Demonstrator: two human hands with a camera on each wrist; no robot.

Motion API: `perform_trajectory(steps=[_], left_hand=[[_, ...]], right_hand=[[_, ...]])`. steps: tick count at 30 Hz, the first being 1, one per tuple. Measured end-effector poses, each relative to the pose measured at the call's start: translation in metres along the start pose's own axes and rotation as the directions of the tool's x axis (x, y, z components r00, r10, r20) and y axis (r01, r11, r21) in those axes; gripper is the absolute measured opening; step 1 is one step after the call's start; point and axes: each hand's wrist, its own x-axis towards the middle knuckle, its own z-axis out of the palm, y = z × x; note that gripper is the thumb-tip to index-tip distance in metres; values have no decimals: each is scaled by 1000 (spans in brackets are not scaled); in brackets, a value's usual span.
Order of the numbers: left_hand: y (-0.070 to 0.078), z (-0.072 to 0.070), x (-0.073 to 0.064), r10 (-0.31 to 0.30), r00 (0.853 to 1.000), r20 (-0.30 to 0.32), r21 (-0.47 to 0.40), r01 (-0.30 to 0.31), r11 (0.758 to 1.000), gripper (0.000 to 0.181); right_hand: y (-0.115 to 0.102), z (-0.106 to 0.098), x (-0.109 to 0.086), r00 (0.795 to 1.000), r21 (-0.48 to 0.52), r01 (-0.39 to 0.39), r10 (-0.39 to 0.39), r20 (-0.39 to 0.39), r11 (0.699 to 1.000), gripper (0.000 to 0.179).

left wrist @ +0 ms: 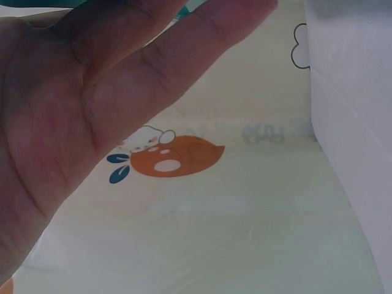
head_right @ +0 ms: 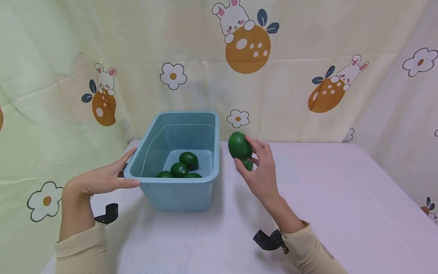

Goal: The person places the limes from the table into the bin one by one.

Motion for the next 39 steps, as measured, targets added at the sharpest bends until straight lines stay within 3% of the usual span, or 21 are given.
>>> perform_trajectory(steps=[10, 21, 31, 39], left_hand=[[-1, 0, 0, -3, 1000, -10, 14, 3, 1000, 96], [0, 1, 0, -3, 1000, -6, 7, 3, 1000, 97], [2, 0, -1, -20, 1000, -8, 14, 20, 1000, 97], [2, 0, 0, -23, 1000, -8, 16, 23, 1000, 97]], right_hand=[[-22, -4, -6, 999, 50, 53, -52, -10, 997, 64], [-30, -5, -9, 992, 74, 128, -126, -32, 989, 68], [-33, 6, -18, 961, 99, 271, -276, 36, 957, 68], [-34, 12, -21, 951, 97, 296, -303, 68, 950, 67]])
